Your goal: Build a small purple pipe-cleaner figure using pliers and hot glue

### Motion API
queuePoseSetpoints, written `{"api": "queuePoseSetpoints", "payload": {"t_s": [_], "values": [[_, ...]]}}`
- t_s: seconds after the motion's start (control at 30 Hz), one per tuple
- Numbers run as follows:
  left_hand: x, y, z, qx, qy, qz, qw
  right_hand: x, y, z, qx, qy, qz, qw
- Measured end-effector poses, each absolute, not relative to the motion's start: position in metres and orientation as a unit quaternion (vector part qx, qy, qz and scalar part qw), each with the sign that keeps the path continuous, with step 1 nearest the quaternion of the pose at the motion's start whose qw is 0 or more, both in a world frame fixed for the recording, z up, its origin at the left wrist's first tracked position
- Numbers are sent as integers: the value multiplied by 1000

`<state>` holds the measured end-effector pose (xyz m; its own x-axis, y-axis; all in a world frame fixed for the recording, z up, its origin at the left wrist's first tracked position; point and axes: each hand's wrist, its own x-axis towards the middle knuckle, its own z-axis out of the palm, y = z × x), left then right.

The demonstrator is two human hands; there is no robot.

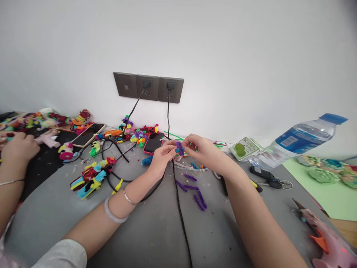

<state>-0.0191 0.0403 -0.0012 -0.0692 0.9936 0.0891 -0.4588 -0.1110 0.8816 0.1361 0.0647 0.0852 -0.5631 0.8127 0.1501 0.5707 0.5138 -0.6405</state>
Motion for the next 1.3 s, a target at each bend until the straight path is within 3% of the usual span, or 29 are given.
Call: {"api": "queuePoseSetpoints", "payload": {"t_s": [0.4,0.93,1.3], "values": [[-20,41,-6,412,356,634,549,143,67,81,-399,-828,312,238],[-20,40,-13,557,351,604,449,154,47,41,-312,-821,188,440],[-20,40,-15,571,360,588,446,155,46,26,-291,-782,268,481]]}}
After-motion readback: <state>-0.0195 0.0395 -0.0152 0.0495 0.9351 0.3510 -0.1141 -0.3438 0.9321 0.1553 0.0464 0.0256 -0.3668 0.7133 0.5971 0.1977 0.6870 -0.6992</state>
